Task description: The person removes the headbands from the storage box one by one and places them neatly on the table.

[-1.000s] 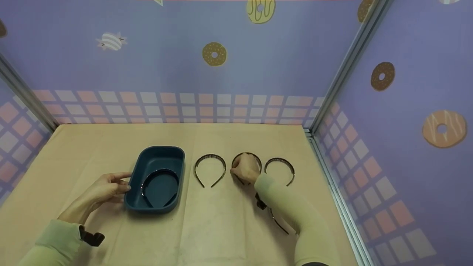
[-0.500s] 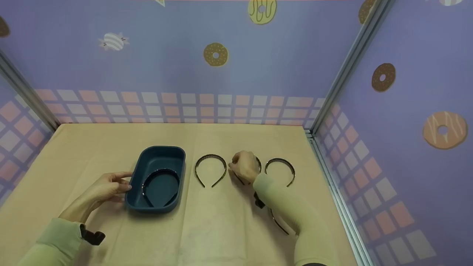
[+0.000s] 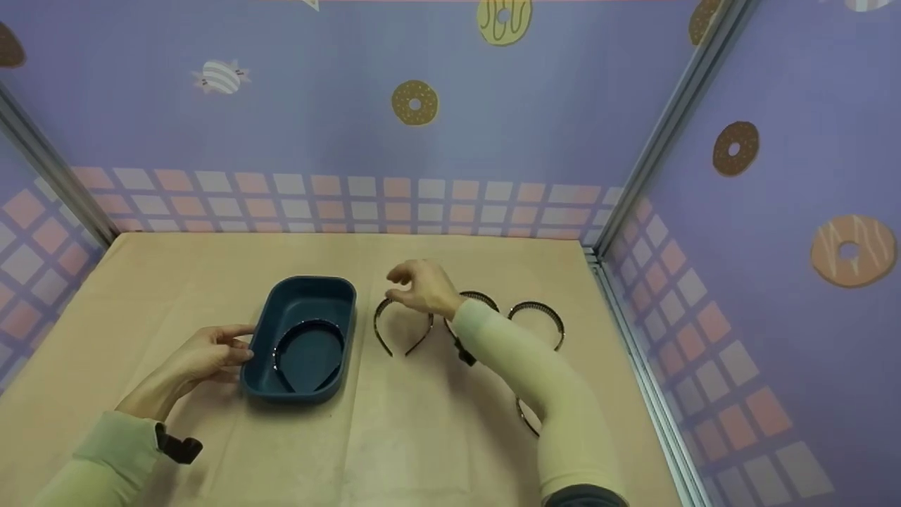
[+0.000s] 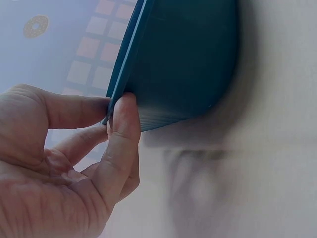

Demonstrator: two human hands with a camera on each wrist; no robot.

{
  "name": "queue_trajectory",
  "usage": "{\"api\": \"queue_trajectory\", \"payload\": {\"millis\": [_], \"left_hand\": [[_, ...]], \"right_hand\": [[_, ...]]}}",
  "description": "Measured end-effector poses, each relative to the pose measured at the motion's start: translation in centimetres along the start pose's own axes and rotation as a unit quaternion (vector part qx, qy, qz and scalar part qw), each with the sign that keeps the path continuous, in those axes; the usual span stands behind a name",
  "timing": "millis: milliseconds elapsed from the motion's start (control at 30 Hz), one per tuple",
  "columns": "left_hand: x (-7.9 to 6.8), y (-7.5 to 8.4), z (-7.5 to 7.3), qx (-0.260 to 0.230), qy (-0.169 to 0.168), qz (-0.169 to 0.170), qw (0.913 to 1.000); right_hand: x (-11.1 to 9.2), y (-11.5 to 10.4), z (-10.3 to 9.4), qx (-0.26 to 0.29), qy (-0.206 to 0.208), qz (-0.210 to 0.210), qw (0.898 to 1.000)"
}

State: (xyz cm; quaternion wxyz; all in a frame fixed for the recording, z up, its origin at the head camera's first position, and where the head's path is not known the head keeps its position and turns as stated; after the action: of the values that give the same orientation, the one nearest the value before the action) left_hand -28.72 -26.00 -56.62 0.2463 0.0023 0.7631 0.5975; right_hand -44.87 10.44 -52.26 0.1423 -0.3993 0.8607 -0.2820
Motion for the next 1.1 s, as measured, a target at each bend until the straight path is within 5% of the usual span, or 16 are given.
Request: {"api": "queue_trajectory", "payload": {"millis": [233, 433, 600, 1100], "left_hand": [[-0.1, 0.3, 0.1, -0.01, -0.003, 0.002, 0.9999], [-0.3, 0.5, 0.0, -0.017, -0.002, -0.003, 0.9998], [-0.4, 0.2, 0.0, -0.016, -0.005, -0.002, 0.9999], [-0.5, 0.3, 0.0, -0.009, -0.005, -0.003, 0.9999]], "right_hand": [[3.7, -3.6, 2.0, -0.003, -0.076, -0.088, 0.993], [6.6, -6.6, 5.0, -0.042, -0.1, -0.139, 0.984], [8.5, -8.9, 7.1, -0.081, -0.117, -0.142, 0.98], [12.0, -11.5, 11.5, -0.04, -0.17, -0.123, 0.977]]}}
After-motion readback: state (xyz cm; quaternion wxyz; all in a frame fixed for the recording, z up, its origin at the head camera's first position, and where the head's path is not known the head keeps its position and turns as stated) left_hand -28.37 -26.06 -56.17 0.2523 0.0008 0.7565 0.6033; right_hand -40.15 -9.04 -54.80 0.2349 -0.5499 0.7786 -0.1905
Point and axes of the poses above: each hand's wrist, its own x-axis towards the middle knuckle, its own z-axis out of the palm, y = z × x, the point moved 4 cm from there along x, towards the middle knuckle, and after that the axes turned 15 degrees about -y, right-handed, at the moved point
